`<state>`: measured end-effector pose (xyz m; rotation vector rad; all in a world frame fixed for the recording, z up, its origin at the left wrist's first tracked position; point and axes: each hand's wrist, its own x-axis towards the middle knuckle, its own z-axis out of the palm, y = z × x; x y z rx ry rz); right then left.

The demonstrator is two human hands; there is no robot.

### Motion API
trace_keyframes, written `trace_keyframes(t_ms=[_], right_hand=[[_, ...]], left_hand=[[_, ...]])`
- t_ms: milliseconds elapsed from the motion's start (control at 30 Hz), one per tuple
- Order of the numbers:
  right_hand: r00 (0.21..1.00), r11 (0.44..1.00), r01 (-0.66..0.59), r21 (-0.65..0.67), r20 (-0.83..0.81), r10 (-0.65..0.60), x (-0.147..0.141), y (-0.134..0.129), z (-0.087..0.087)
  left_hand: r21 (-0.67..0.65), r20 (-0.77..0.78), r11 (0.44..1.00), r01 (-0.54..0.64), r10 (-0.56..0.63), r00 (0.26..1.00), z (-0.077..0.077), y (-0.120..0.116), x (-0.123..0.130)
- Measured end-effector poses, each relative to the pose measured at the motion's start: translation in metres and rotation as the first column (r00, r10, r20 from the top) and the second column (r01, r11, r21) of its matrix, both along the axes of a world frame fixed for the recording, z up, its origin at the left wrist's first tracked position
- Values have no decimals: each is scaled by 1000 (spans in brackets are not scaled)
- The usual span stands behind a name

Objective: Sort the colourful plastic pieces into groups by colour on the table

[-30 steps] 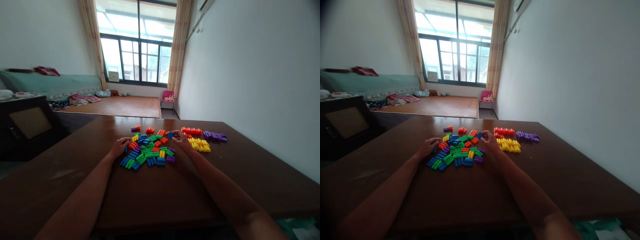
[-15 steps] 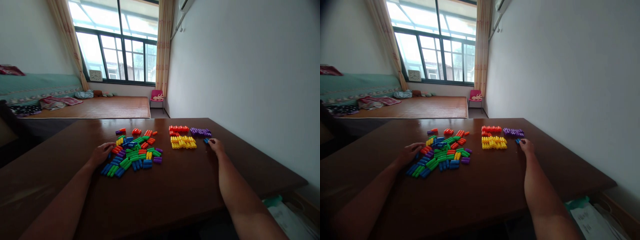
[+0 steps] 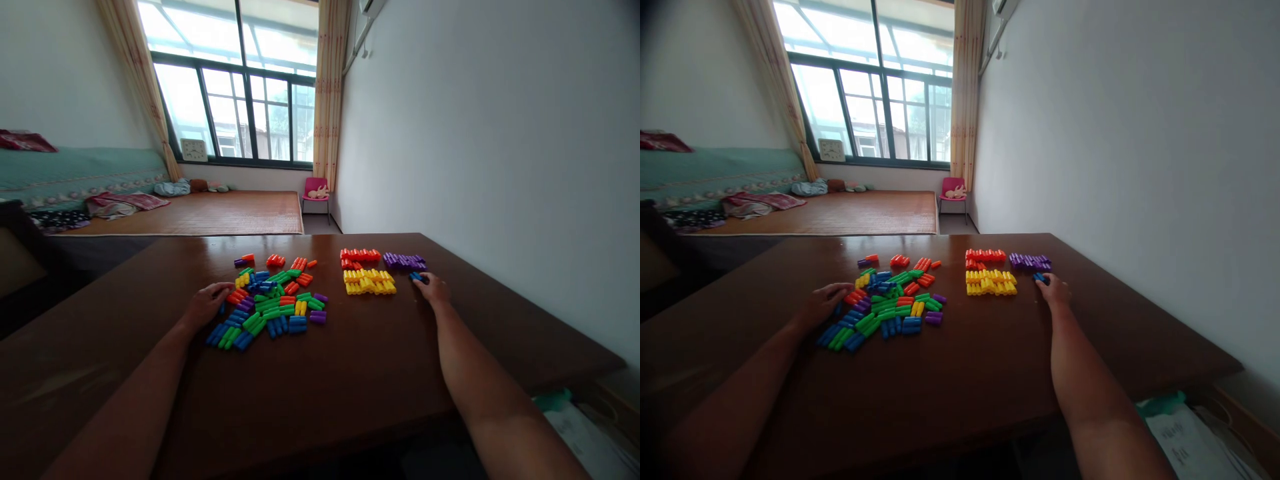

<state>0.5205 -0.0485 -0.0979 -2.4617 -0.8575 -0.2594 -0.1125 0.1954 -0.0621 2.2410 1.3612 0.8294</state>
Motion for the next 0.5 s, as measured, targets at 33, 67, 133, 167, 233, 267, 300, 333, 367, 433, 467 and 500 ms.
trace_keyframes(t_ms=[33,67,133,167,233,267,300,333,367,433,467,500], right_hand=[[1000,1000,7,-3,2,-7,-1,0,1],[1000,1000,14,-5,2,-14,-1,0,1],[1000,1000,17,-3,6,-17,-1,-1,1],[1000,1000,10,2,7,-10,-1,-1,0],[1000,999,-14,29,6,14,0,-2,-1],[1000,998,-25,52,6,24,1,-2,-1],[999,996,-32,80,4,32,2,-2,-2],[999,993,-33,110,-2,34,3,-2,-2],[999,989,-29,143,-10,30,4,-2,-3],[1000,975,-12,221,-22,18,6,-2,-4],[1000,963,-4,268,-18,9,6,-3,-3],[1000,948,3,318,-2,-3,6,-4,-3]], left_hand=[[4,-3,1000,2,-2,1000,0,0,0],[7,-4,1000,7,-7,1000,1,-1,0],[8,0,1000,9,-9,1000,3,-3,1],[8,1,1000,6,-6,1000,4,-4,1],[7,1,1000,-2,2,1000,6,-6,2],[6,2,1000,-4,4,1000,6,-6,3],[4,4,1000,-3,3,1000,6,-7,3],[0,8,1000,-1,1,1000,6,-7,3],[-6,11,1000,3,-3,1000,5,-6,3],[-13,22,1000,8,-8,1000,3,-4,2],[-10,32,1000,11,-11,999,2,-3,2],[1,48,1000,14,-14,999,0,-2,1]])
